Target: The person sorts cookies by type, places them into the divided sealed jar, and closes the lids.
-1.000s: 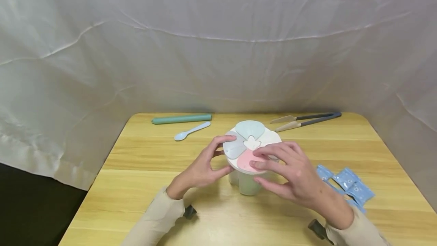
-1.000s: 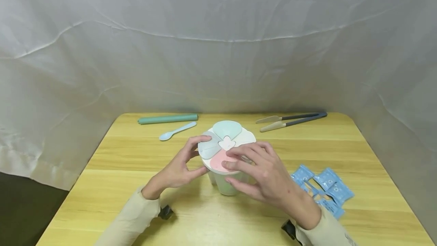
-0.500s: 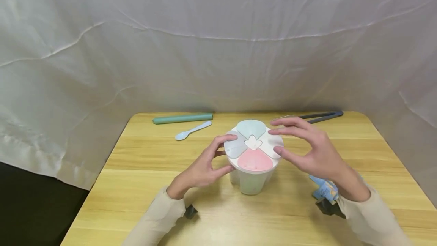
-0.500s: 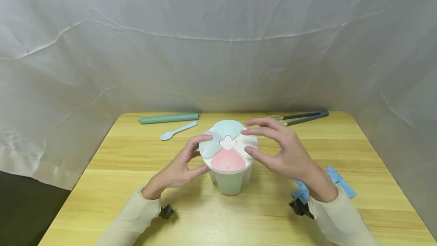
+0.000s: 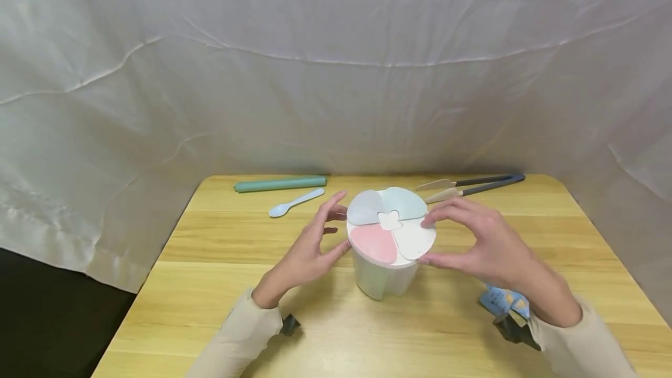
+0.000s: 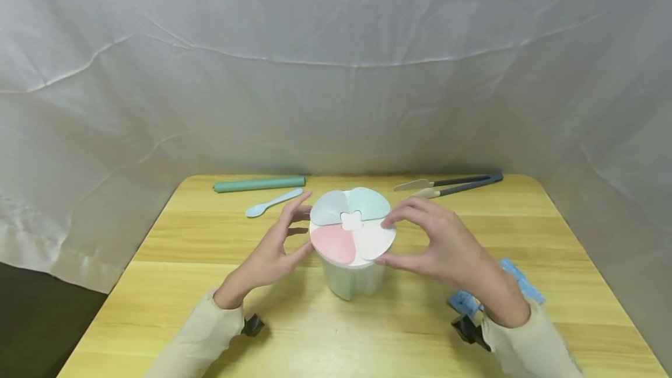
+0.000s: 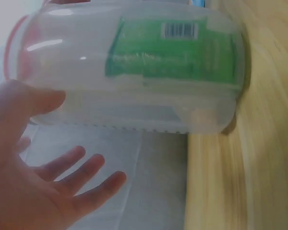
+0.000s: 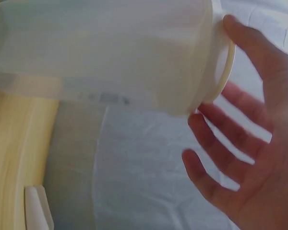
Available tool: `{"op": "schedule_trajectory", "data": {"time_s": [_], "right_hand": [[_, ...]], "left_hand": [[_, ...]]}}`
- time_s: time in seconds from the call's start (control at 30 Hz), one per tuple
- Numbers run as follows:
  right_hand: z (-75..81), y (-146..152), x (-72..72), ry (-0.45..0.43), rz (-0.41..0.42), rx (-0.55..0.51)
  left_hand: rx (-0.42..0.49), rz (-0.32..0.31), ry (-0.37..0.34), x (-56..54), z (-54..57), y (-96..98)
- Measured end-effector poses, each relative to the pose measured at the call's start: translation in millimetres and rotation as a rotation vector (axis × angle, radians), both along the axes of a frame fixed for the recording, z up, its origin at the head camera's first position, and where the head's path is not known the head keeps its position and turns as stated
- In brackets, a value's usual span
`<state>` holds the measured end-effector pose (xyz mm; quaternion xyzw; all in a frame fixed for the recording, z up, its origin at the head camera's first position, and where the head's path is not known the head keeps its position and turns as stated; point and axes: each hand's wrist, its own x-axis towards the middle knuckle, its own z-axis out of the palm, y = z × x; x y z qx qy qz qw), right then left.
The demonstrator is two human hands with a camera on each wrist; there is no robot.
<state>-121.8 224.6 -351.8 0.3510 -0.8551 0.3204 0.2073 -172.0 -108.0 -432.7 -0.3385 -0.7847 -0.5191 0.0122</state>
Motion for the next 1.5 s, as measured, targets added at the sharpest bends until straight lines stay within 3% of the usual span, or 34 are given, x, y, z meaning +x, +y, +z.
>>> {"op": "schedule_trajectory", "data": {"time_s": [0.1,0.23,0.5,0.57,0.7,0.87,1.03,1.2,1.33,1.5], "right_hand": [[0.2,-6.8,5.8,0.079,-0.046,0.022],[-0.8,-16.9,12.6,0.159,-0.098,0.056],[-6.1,-30.7,22.3,0.182,-0.199,0.059],[-7.9,-33.5,23.1,0.188,-0.217,0.06],[-12.4,-38.9,23.1,0.207,-0.235,0.043],[-16.9,-41.8,23.2,0.236,-0.235,0.003],[-15.4,-37.3,21.2,0.24,-0.2,0.005],[-11.0,-31.9,14.6,0.205,-0.051,-0.002],[-10.6,-30.2,9.8,0.201,0.049,-0.001],[-8.5,-32.2,9.7,0.24,0.054,0.031]], "left_hand": [[0.024,0.023,0.007,2.9,3.3,1.6],[0.056,0.008,0.014,8.0,9.3,2.4],[0.083,-0.075,-0.032,12.9,12.0,5.5],[0.1,-0.109,-0.038,13.4,10.4,5.9],[0.109,-0.181,0.021,11.6,2.8,8.6],[0.101,-0.2,0.092,7.2,-7.0,16.3],[0.1,-0.141,0.111,7.7,-10.6,19.6],[0.096,-0.096,0.136,8.9,-11.6,23.0],[0.097,-0.104,0.127,8.0,-12.1,22.4],[0.12,-0.149,0.088,6.3,-12.5,22.0]]}}
